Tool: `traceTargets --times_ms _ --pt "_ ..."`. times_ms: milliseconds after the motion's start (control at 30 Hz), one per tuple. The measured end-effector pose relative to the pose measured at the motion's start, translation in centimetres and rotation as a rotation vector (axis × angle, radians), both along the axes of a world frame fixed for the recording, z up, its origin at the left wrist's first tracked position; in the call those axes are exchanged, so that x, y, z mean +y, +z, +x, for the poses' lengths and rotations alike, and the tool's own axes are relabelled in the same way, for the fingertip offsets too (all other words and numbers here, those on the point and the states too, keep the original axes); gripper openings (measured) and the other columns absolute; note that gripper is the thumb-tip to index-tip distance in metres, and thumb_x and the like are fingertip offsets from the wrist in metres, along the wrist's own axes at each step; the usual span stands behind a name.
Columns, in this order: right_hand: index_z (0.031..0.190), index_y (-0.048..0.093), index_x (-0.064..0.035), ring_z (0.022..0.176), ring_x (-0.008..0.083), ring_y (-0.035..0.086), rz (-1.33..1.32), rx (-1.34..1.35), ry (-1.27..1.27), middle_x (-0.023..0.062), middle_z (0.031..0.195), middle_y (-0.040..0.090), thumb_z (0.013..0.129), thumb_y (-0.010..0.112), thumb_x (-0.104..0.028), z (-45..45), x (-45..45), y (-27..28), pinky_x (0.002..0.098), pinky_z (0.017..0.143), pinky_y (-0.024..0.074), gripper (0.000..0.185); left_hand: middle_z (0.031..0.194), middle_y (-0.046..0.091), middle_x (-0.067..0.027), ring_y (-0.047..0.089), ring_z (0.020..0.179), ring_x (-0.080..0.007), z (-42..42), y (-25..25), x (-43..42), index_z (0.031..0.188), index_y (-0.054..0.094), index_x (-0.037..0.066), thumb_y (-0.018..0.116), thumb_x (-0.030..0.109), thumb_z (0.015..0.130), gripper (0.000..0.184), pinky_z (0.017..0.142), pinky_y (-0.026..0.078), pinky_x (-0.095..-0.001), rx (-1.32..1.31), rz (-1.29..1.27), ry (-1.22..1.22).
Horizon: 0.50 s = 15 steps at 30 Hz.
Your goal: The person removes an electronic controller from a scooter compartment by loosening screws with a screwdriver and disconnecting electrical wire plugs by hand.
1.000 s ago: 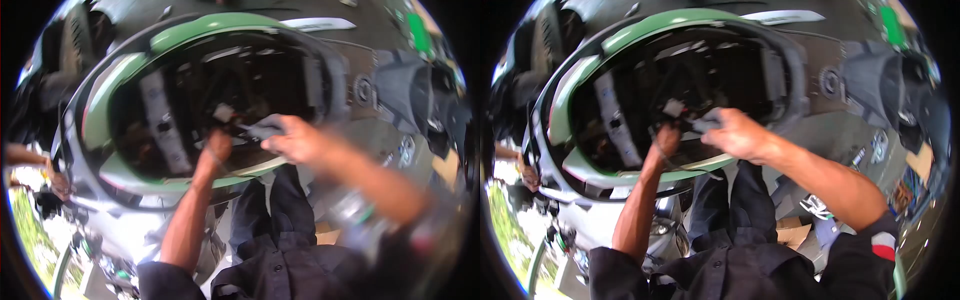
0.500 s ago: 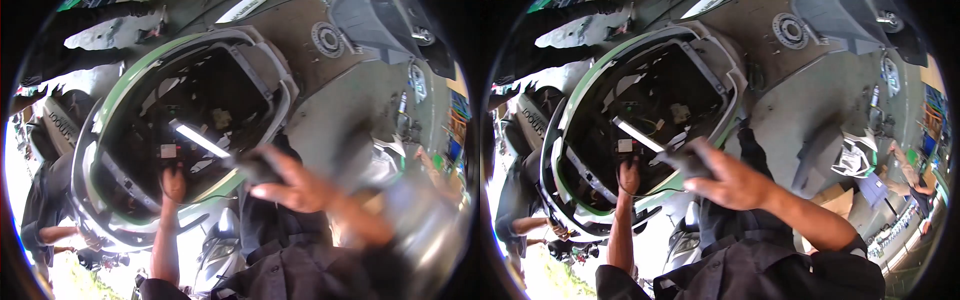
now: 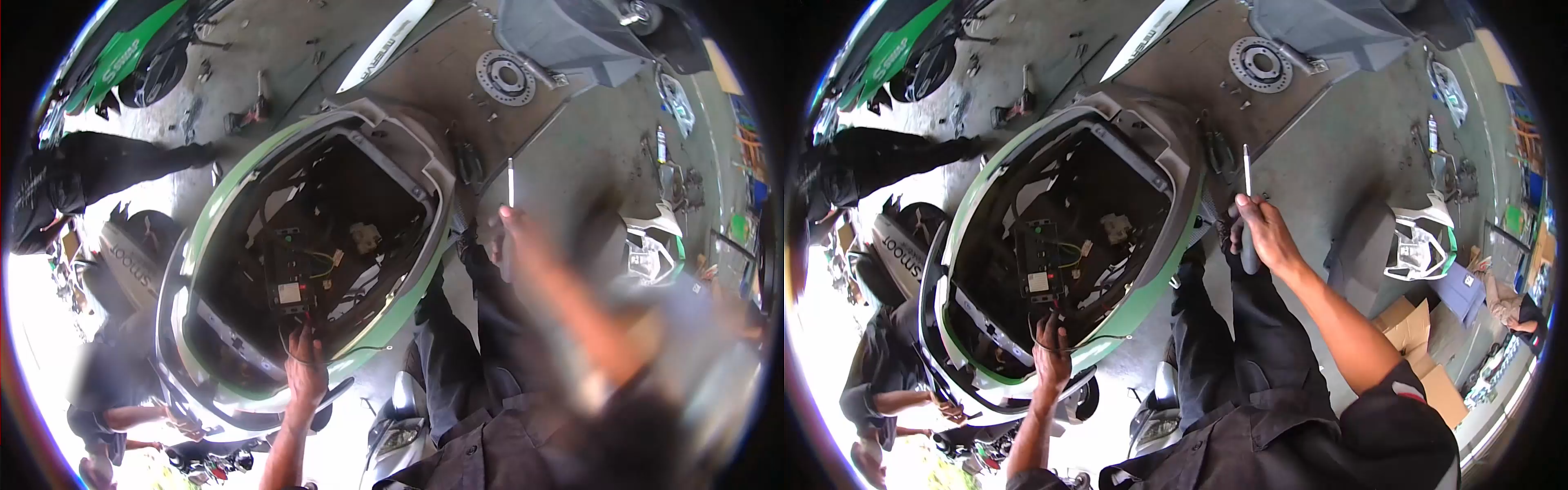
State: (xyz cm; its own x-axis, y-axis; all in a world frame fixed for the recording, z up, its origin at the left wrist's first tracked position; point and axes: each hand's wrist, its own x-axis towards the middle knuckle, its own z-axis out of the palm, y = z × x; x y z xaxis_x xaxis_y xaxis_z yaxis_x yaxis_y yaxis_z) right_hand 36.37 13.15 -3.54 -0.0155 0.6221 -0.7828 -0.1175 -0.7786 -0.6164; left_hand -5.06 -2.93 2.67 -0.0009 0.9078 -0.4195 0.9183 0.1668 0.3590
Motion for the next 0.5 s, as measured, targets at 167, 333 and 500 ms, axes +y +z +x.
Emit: traceTargets --times_ms 167,333,500 --pt "0.093 0.06 0.0031 0.059 0.0162 0.061 0.092 -0.065 -0.003 0.0078 0.073 0.06 0.099 0.052 -0.01 -0.2 -1.8 -8.5 0.031 0.05 0.0489 0.017 0.128 0.057 -0.0237 0.058 0.111 -0.045 0.8 -0.5 0.0 0.135 0.055 0.005 0.046 0.019 0.103 0.037 0.092 0.048 -0.0518 0.035 -0.001 0.099" --pt "0.093 0.062 0.0009 0.06 0.0246 0.065 -0.001 -0.083 0.095 0.0113 0.072 0.063 0.092 0.061 -0.013 -3.5 -6.5 -18.5 0.039 0.053 0.0498 0.014 0.126 0.056 -0.0263 0.061 0.104 -0.0459 0.7 -0.6 0.1 0.137 0.053 0.005 0.047 0.015 0.1 0.039 0.082 0.051 -0.0537 0.057 0.034 0.051" --pt "0.093 0.066 -0.0022 0.075 0.0473 0.065 0.446 -0.879 0.468 0.0272 0.08 0.066 0.088 0.069 -0.029 -5.2 -11.7 -24.4 0.0536 0.065 0.0516 0.028 0.118 0.06 -0.0256 0.063 0.1 -0.046 0.9 -1.1 -0.2 0.13 0.058 0.002 0.053 0.009 0.097 0.034 0.082 0.053 -0.0502 0.069 0.076 0.118"
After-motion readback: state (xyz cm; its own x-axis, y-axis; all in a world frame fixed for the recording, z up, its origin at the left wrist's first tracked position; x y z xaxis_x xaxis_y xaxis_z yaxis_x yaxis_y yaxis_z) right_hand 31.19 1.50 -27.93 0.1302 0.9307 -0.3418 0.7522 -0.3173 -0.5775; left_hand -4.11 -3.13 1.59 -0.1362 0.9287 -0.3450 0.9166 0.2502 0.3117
